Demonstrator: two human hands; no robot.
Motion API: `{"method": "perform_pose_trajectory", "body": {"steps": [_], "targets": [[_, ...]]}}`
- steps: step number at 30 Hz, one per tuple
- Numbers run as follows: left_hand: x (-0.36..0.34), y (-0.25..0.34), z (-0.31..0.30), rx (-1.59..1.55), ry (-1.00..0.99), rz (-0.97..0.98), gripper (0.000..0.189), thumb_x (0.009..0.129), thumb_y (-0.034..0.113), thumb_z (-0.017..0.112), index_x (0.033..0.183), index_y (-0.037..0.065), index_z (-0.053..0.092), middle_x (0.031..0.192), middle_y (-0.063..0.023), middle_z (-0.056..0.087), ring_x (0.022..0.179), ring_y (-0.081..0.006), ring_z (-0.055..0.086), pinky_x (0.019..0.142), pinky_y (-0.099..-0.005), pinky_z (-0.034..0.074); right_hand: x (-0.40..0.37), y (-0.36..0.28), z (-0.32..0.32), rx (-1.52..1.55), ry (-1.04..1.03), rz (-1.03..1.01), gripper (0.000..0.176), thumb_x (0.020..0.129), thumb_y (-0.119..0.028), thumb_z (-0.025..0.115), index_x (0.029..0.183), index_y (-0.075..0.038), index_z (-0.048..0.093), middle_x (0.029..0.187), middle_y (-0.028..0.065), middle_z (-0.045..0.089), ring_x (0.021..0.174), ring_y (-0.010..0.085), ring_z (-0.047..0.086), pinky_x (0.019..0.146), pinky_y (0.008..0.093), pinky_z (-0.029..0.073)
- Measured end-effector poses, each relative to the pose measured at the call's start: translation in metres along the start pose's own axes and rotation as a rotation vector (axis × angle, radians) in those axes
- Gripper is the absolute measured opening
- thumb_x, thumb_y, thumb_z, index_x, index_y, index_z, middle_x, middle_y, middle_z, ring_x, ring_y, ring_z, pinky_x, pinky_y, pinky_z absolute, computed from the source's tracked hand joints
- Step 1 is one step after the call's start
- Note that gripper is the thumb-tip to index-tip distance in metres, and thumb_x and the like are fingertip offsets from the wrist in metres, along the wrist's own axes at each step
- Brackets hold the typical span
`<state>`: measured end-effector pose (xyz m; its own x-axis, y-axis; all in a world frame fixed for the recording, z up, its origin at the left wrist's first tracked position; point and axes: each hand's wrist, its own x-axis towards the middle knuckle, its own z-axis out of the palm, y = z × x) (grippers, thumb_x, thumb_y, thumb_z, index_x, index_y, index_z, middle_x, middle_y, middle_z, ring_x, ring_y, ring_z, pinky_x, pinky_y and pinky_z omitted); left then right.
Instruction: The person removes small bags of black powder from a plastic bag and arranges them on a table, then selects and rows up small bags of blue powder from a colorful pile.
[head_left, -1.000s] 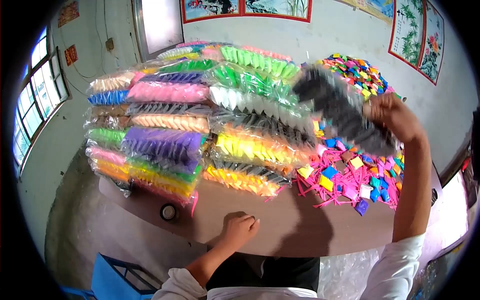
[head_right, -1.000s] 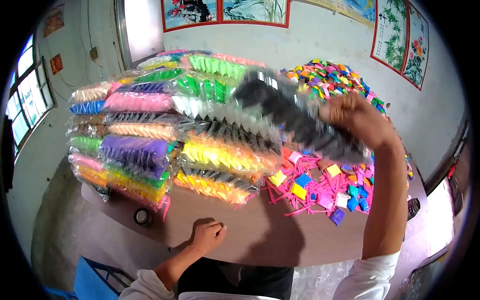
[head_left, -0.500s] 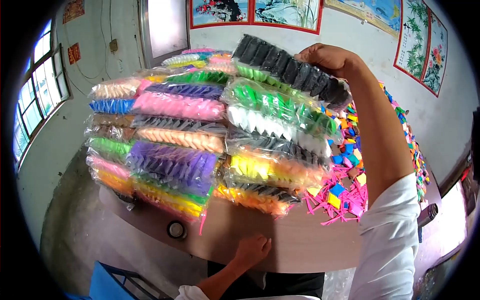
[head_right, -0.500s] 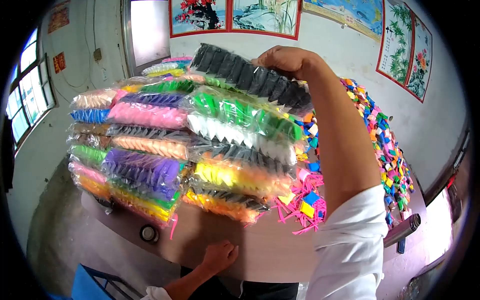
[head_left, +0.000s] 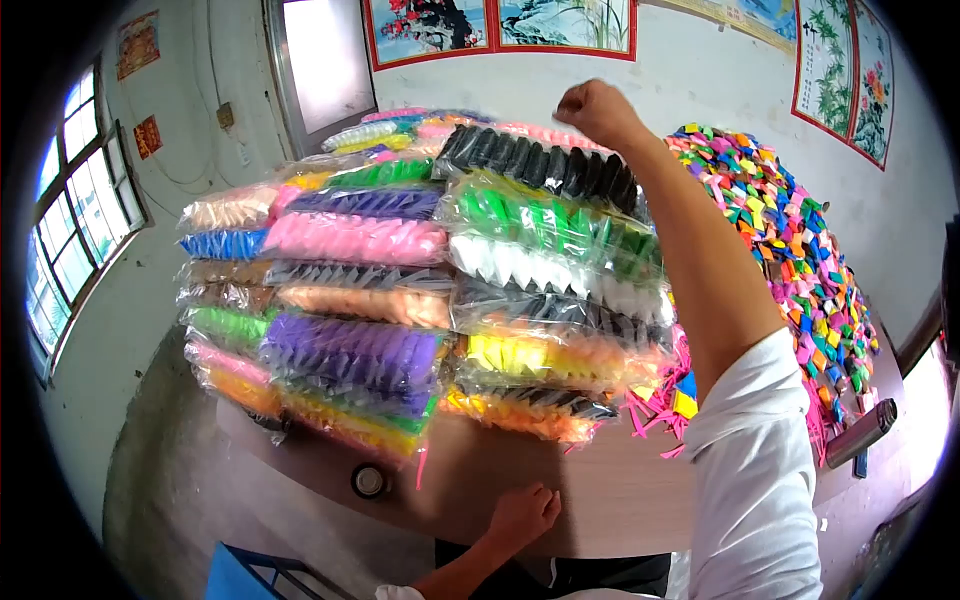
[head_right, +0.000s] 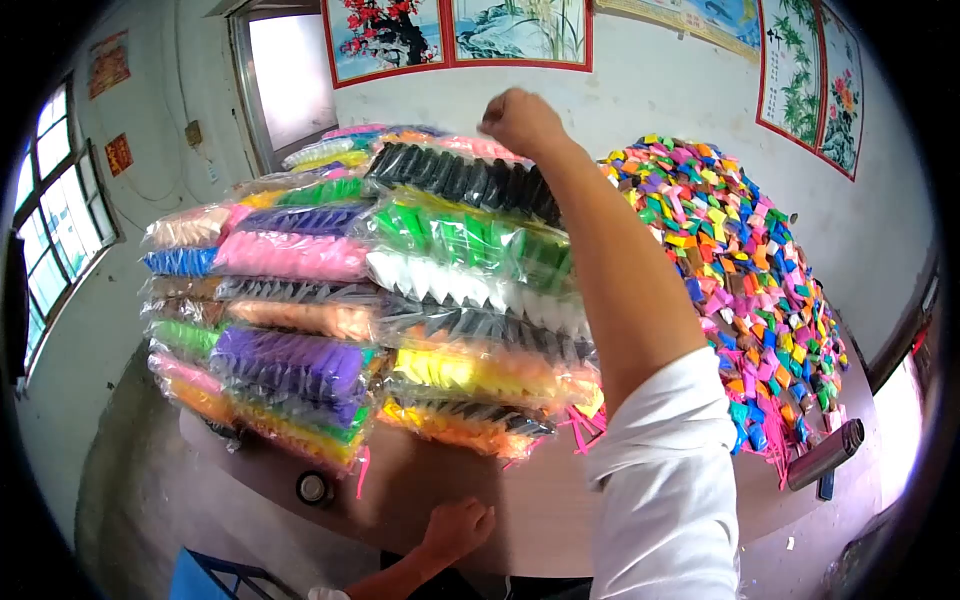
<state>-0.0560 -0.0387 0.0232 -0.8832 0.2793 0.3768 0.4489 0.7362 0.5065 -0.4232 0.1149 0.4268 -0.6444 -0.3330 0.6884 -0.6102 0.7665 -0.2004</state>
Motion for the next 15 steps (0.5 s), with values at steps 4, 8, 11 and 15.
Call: {"method": "perform_pose_trajectory", "body": {"steps": [4,8,11,15], "targets": [[0.0,0.005,-0.003,-0.005,0.036,-0.005,0.029,0.089,0.02,0.067,0.064,0.009,0.058,0.067,-0.0099,0.056,0.056,-0.0334,0.06,0.05,-0.0444,0.051,-0.033,-0.015,-0.031,0.154,-0.136,-0.053,0.036,0.089,-0.036,0.073,0.099,-0.002,0.075,0.085,0.0131,0.074,0.079,0.0244,0.069,0.076,0.0363,0.054],[-0.002,0.003,0.001,0.005,0.057,0.034,0.028,0.089,0.021,0.066,0.065,0.009,0.058,0.067,-0.0098,0.057,0.056,-0.0335,0.06,0.049,-0.0442,0.051,-0.072,-0.017,-0.026,0.094,-0.282,-0.091,0.043,0.095,-0.041,0.067,0.108,-0.001,0.072,0.095,0.0138,0.074,0.088,0.0233,0.068,0.082,0.0368,0.052],[-0.002,0.01,-0.003,-0.008,0.033,0.013,0.026,0.09,0.021,0.066,0.067,0.009,0.059,0.068,-0.0101,0.058,0.055,-0.0339,0.06,0.05,-0.0446,0.051,-0.083,0.009,0.008,0.167,-0.254,-0.154,0.049,0.095,-0.051,0.056,0.111,-0.008,0.073,0.11,0.0209,0.071,0.106,0.0381,0.065,0.093,0.0456,0.05],[-0.002,0.006,0.003,0.069,0.054,0.013,0.025,0.09,0.022,0.065,0.069,0.01,0.06,0.069,-0.0107,0.058,0.057,-0.0341,0.06,0.051,-0.0453,0.051,-0.09,-0.003,-0.022,0.424,0.136,0.039,0.047,0.096,-0.043,0.056,0.097,0.002,0.07,0.077,0.022,0.065,0.077,0.0274,0.066,0.078,0.0406,0.051]]}}
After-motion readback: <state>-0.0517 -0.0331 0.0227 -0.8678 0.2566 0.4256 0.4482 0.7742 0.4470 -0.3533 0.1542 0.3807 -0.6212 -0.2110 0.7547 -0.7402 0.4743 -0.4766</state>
